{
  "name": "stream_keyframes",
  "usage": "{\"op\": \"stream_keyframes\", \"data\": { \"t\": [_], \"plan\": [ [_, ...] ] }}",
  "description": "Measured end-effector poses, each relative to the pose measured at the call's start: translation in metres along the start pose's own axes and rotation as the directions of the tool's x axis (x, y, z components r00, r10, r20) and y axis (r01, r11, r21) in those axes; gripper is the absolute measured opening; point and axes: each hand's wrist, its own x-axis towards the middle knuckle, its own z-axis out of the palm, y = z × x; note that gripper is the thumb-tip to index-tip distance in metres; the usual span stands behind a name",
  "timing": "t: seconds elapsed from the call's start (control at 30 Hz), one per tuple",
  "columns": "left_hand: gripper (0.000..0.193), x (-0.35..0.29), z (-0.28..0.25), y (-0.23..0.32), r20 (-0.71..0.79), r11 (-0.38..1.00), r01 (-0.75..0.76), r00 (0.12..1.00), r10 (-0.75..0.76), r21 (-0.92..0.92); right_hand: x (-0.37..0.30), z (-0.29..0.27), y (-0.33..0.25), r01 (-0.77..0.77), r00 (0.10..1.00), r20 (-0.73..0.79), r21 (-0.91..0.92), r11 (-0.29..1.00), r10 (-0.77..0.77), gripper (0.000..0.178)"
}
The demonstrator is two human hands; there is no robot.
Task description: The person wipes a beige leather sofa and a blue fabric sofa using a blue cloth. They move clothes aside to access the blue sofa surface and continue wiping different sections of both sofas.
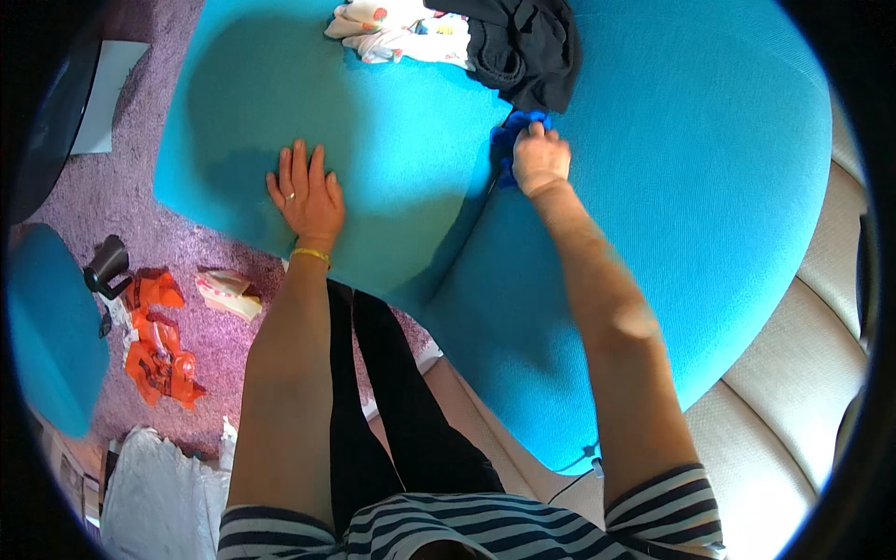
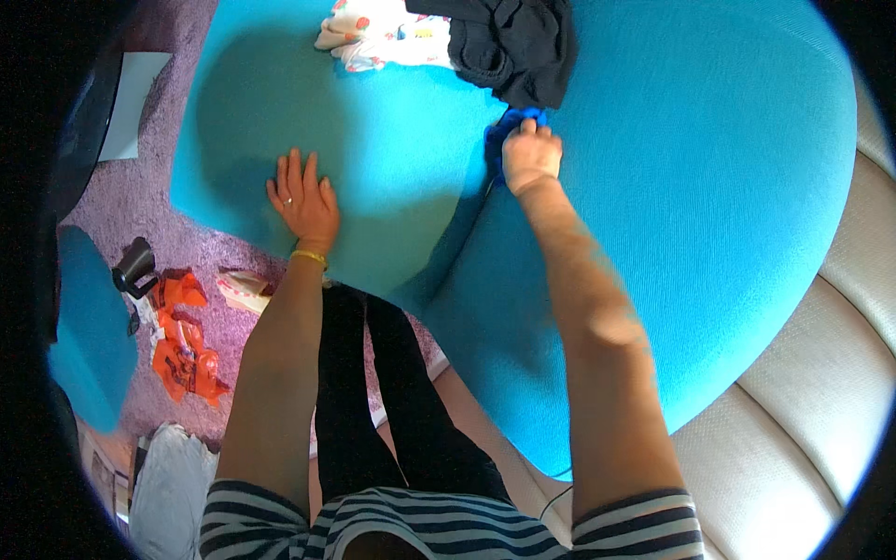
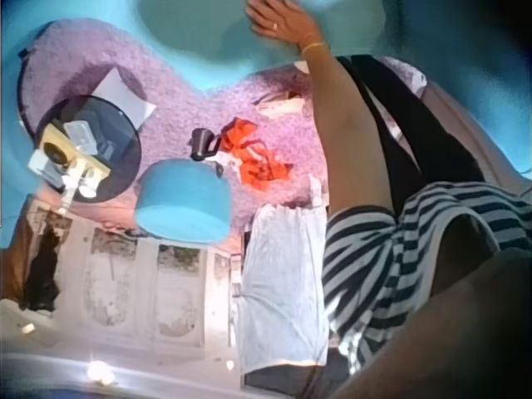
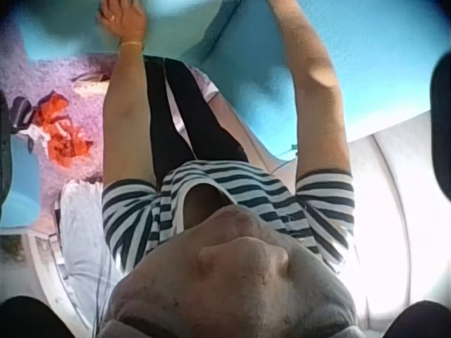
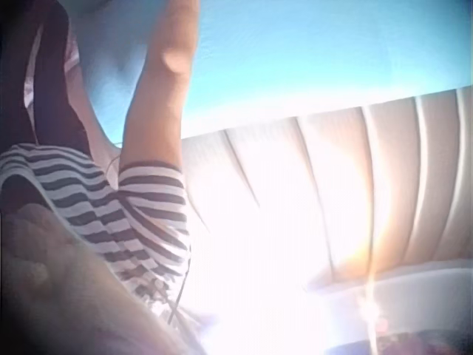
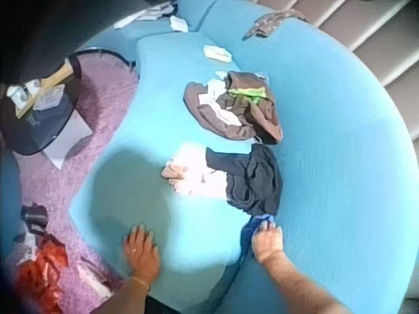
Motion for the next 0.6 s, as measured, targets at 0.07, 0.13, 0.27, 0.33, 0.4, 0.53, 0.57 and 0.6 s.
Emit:
{"op": "stream_keyframes", "data": {
  "t": [0.07, 0.13, 0.27, 0.33, 0.4, 0.53, 0.57, 0.6],
  "plan": [
    [0.042, 0.002, -0.003, 0.0, 0.017, 1.0, 0.009, 1.0, -0.009, -0.003, -0.008, -0.007, 0.002, 0.011, 1.0, 0.002, -0.086, 0.996, -0.011, 0.03],
    [0.043, 0.004, -0.011, 0.001, 0.025, 1.0, 0.009, 1.0, -0.009, 0.003, -0.027, -0.014, -0.004, 0.044, 0.993, 0.116, -0.121, 0.992, -0.03, 0.037],
    [0.047, 0.012, -0.033, 0.016, 0.194, 0.999, 0.033, 0.98, -0.034, 0.009, -0.121, 0.035, -0.069, 0.182, 0.925, 0.331, 0.038, 0.983, -0.184, 0.043],
    [0.048, 0.008, -0.052, 0.015, 0.295, 0.999, 0.053, 0.954, -0.053, 0.008, -0.177, 0.017, -0.104, 0.363, 0.857, 0.352, 0.106, 0.926, -0.376, 0.034],
    [0.05, -0.001, -0.071, 0.018, 0.334, 0.998, 0.045, 0.942, -0.03, -0.037, -0.194, 0.003, -0.103, 0.361, 0.743, 0.463, 0.332, 0.872, -0.484, 0.03],
    [0.043, -0.025, -0.103, 0.032, 0.52, 0.982, 0.108, 0.854, -0.012, -0.155, -0.159, -0.018, -0.039, 0.218, 0.923, 0.296, 0.116, 0.969, -0.244, 0.026],
    [0.039, -0.035, -0.107, 0.031, 0.566, 0.969, 0.165, 0.824, -0.031, -0.186, -0.134, -0.041, -0.017, 0.215, 0.929, 0.309, 0.003, 0.977, -0.205, 0.026],
    [0.035, -0.046, -0.108, 0.036, 0.592, 0.953, 0.196, 0.806, -0.023, -0.23, -0.112, -0.058, 0.012, 0.125, 0.969, 0.223, -0.054, 0.991, -0.11, 0.026]
  ]
}}
